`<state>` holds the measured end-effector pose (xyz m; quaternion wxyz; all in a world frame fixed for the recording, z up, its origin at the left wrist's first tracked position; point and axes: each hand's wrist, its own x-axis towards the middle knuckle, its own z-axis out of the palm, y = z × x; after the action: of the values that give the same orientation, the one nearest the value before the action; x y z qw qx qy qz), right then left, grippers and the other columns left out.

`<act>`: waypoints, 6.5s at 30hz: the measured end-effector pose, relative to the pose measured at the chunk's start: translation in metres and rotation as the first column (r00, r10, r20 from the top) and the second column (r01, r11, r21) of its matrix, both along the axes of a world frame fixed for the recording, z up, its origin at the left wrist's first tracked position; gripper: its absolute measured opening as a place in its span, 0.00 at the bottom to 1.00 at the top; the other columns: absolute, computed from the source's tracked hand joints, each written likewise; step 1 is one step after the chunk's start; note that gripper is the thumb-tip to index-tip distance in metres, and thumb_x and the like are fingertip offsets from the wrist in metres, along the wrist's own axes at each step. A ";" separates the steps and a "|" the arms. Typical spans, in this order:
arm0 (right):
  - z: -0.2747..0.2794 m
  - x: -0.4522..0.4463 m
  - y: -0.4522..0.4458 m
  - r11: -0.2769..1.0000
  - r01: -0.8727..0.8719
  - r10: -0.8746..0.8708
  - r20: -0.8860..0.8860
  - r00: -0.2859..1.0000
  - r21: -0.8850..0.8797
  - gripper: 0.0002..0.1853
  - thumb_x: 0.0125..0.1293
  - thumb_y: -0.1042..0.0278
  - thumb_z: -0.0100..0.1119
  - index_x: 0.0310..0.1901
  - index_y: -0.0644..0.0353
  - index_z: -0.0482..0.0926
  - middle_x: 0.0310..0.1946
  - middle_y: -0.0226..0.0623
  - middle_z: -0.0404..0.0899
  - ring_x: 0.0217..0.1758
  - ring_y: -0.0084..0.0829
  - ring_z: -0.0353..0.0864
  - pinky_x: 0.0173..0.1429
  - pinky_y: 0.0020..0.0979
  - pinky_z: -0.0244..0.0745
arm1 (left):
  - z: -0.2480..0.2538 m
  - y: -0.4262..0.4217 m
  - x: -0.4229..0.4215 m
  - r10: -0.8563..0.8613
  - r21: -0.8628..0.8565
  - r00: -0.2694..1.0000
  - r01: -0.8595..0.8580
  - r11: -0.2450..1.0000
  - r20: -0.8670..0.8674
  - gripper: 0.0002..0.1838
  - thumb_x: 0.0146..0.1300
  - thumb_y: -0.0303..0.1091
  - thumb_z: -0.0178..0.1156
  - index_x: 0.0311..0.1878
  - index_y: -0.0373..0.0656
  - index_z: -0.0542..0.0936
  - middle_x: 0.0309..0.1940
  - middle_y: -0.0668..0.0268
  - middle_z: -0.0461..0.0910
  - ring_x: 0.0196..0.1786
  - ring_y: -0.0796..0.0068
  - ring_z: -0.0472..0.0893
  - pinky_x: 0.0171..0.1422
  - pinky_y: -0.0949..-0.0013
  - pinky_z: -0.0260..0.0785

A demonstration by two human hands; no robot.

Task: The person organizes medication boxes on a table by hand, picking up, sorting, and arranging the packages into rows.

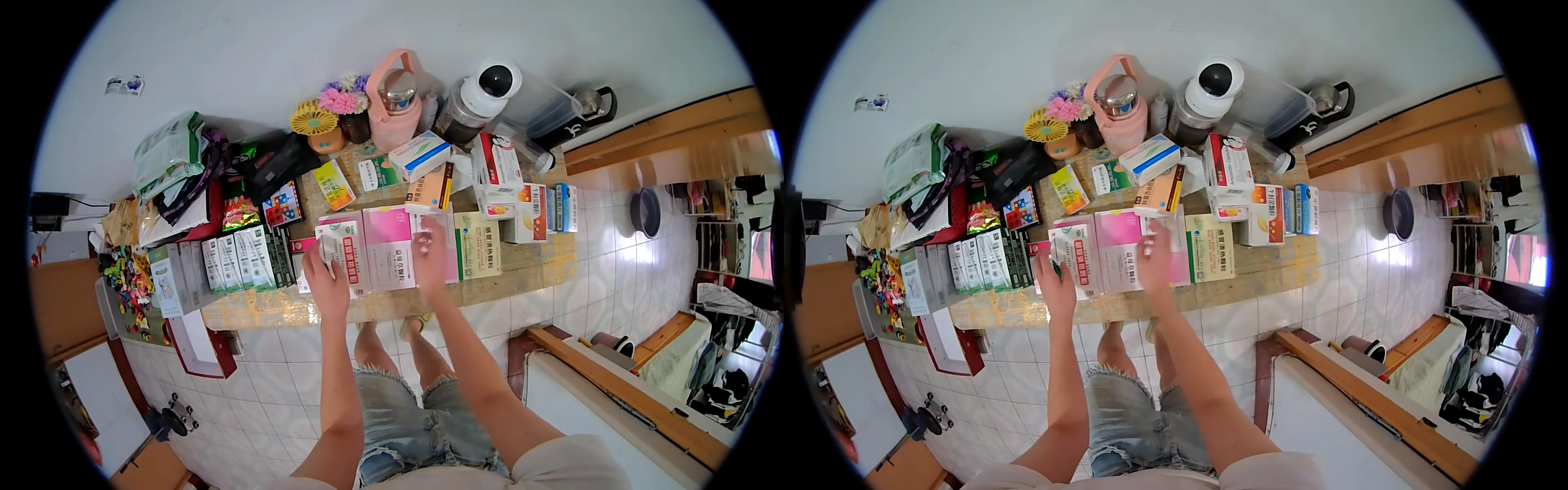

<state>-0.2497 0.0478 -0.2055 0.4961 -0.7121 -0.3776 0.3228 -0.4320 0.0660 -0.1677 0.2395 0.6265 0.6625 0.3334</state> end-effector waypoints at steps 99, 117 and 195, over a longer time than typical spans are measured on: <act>-0.050 0.281 -0.061 0.896 0.345 -0.153 0.535 0.831 -0.279 0.26 0.55 0.60 0.62 0.52 0.66 0.71 0.46 0.55 0.72 0.49 0.53 0.72 0.54 0.45 0.69 | -0.062 -0.018 0.312 -0.375 -0.494 0.802 0.587 0.642 0.465 0.17 0.59 0.36 0.54 0.44 0.31 0.75 0.41 0.47 0.78 0.45 0.48 0.78 0.51 0.56 0.70; -0.012 0.246 -0.085 0.882 0.471 -0.468 -0.168 0.868 -0.026 0.17 0.64 0.69 0.59 0.50 0.63 0.66 0.46 0.39 0.71 0.46 0.28 0.73 0.46 0.28 0.71 | -0.025 -0.041 0.320 -0.338 -0.511 0.791 0.594 0.621 0.510 0.24 0.55 0.31 0.56 0.54 0.35 0.62 0.46 0.48 0.77 0.46 0.56 0.80 0.51 0.61 0.69; 0.008 0.189 0.042 0.974 0.210 -0.224 0.227 0.948 0.085 0.16 0.61 0.71 0.55 0.50 0.68 0.71 0.43 0.50 0.73 0.49 0.46 0.72 0.57 0.40 0.64 | -0.019 0.076 0.282 -0.299 -0.040 0.803 0.371 0.928 0.516 0.24 0.61 0.29 0.56 0.60 0.33 0.67 0.50 0.50 0.73 0.51 0.60 0.76 0.56 0.66 0.67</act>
<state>-0.0604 0.0898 -0.1971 0.5017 -0.7672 -0.3626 0.1682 -0.1499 0.1419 -0.1869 0.5011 0.6072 0.4778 0.3897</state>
